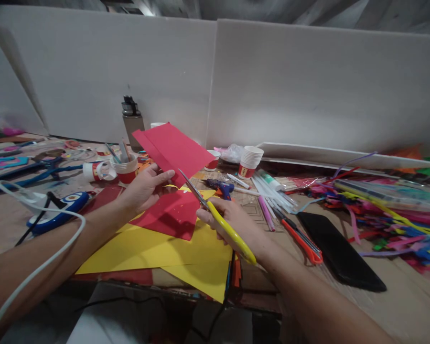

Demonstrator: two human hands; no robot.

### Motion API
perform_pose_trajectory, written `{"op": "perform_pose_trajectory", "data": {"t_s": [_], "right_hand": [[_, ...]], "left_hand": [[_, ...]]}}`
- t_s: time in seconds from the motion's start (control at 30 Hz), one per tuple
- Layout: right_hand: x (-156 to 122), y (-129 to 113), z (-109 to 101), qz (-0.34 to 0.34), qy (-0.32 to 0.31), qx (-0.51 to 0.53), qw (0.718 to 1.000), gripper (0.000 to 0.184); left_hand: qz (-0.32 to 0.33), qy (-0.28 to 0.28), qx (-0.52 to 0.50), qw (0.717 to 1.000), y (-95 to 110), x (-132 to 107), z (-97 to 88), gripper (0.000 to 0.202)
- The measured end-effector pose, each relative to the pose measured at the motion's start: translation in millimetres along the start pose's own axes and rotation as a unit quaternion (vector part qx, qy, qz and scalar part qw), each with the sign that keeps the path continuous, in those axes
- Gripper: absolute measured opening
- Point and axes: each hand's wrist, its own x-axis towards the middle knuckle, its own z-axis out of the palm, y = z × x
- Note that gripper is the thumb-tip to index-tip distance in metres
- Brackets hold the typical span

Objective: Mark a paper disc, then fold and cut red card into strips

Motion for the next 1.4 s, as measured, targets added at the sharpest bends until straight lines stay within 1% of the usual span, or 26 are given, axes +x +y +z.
{"op": "perform_pose_trajectory", "data": {"t_s": [0.13, 0.27, 0.37, 0.7, 0.87, 1.13, 1.4], "right_hand": [[-0.1, -1.4, 0.3, 0.008, 0.001, 0.006, 1.000, 0.043], [0.0, -4.3, -1.0, 0.025, -0.023, -0.003, 0.999, 0.044], [0.2, -5.0, -1.0, 0.034, -0.021, 0.000, 0.999, 0.044], [0.9, -2.6, -0.3, 0.030, -0.021, 0.006, 0.999, 0.044], [0.8, -3.1, 0.7, 0.039, -0.010, 0.006, 0.999, 0.043], [0.8, -0.9, 1.0, 0.026, -0.014, -0.013, 0.999, 0.044], [1.5, 0.8, 0.5, 0.023, -0.011, -0.011, 1.000, 0.043]], "left_hand": [[0.008, -0.015, 0.005, 1.000, -1.1, -1.4, -0.6, 0.031], [0.000, -0.011, 0.006, 1.000, -0.2, -2.7, 0.8, 0.033], [0.003, -0.008, 0.005, 1.000, -0.1, -3.4, 1.6, 0.034], [0.015, -0.001, 0.016, 1.000, -0.9, -4.4, 2.6, 0.029], [0.024, -0.010, 0.029, 0.999, -3.4, -4.0, 0.9, 0.029], [0.041, -0.024, 0.025, 0.999, -7.1, -2.6, -0.7, 0.029], [0.041, -0.011, 0.045, 0.998, -6.3, -4.6, 1.7, 0.030]]}}
